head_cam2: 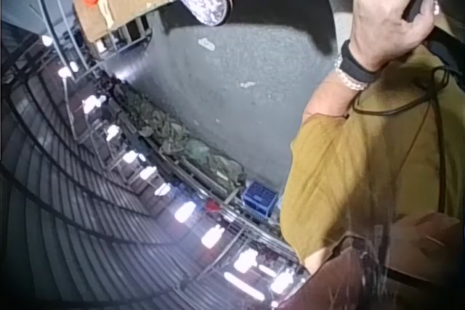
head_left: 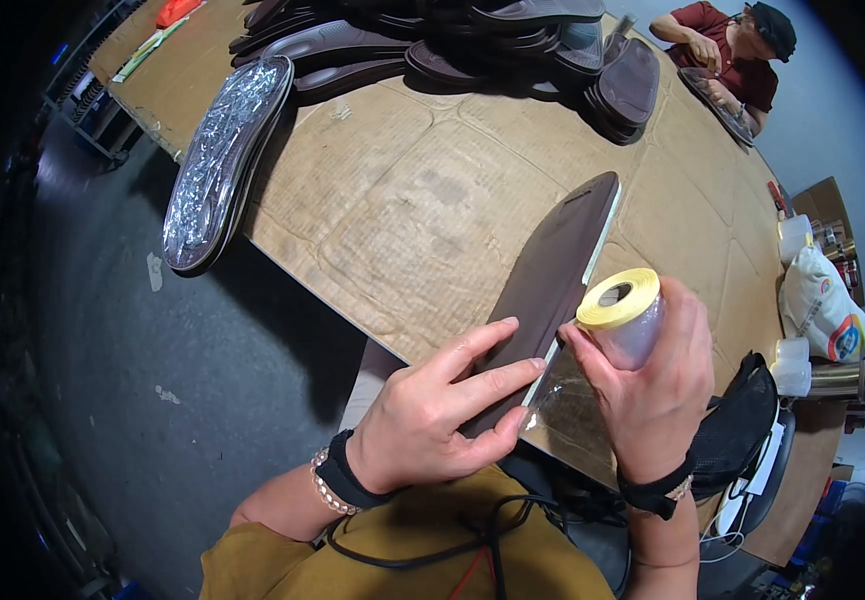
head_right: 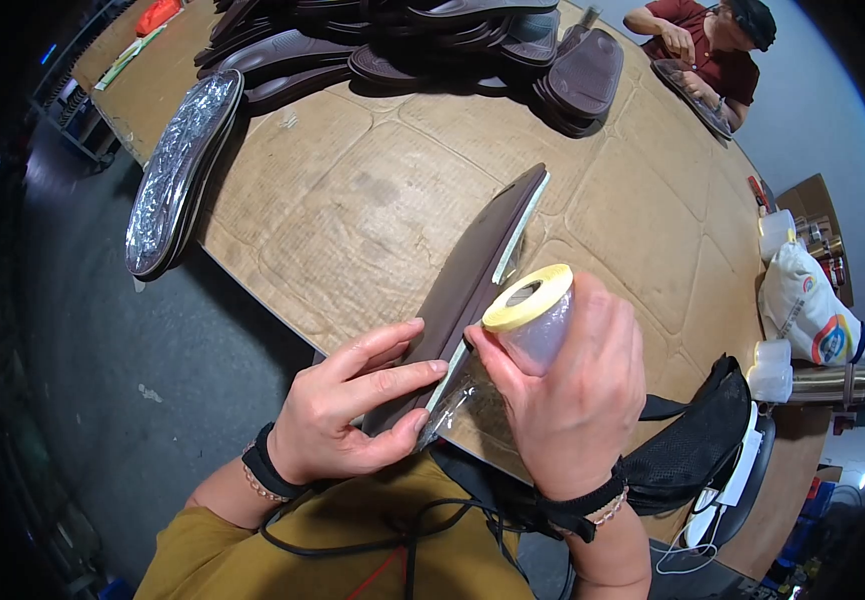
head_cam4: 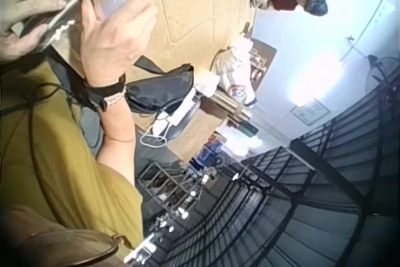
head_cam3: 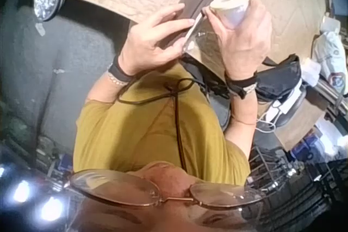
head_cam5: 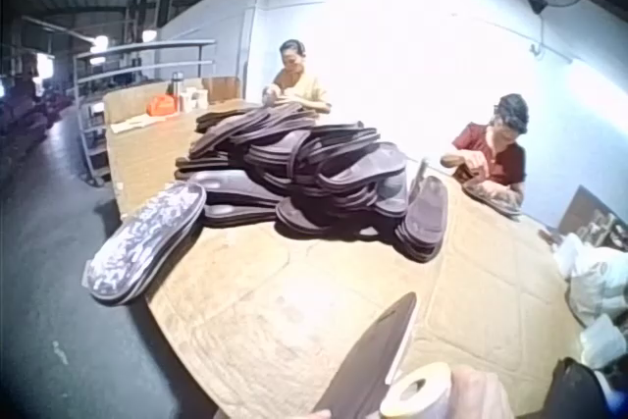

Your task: The recorder is wrapping plastic protective film around shoe insoles at a manufacturing station.

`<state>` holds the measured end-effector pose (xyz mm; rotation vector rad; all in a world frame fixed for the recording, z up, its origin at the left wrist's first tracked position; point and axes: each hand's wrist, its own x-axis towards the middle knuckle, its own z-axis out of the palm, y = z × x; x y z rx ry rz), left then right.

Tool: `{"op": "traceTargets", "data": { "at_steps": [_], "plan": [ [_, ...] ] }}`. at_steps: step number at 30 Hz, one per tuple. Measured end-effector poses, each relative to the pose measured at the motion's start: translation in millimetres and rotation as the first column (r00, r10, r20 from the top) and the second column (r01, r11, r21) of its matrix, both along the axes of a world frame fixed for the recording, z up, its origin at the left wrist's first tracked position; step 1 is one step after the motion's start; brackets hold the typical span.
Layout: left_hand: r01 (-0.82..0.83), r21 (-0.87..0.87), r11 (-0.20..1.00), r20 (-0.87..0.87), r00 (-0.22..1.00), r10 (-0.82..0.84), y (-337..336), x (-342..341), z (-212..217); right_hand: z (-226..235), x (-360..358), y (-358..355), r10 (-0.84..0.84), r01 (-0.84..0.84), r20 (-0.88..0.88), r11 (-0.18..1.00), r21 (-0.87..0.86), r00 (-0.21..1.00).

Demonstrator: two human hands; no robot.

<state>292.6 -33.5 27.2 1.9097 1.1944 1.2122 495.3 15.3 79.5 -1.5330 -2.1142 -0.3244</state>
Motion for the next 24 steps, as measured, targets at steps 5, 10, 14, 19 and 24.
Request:
{"op": "traceTargets", "data": {
  "at_steps": [5,10,14,19,24],
  "plan": [
    [0.027,0.019,0.999,-0.059,0.998,-0.026,-2,-1,5,-1,1,1,0.012,-0.012,-0.019,1.000,-0.027,1.000],
    [0.060,-0.033,0.998,-0.048,0.997,-0.062,2,-5,9,0,-2,1,0.022,-0.022,-0.027,1.000,-0.006,0.999],
    [0.045,-0.017,0.999,-0.040,0.998,-0.045,4,-7,10,1,-6,3,0.031,-0.032,-0.037,0.999,-0.022,0.999],
    [0.087,0.024,0.996,-0.037,0.996,-0.086,5,-10,4,3,-8,3,0.023,-0.024,-0.031,0.999,-0.031,0.999],
    [0.038,0.071,0.997,-0.005,0.999,-0.037,6,-9,2,2,-9,3,0.026,-0.028,-0.037,0.999,-0.033,0.999]
  ]
}}
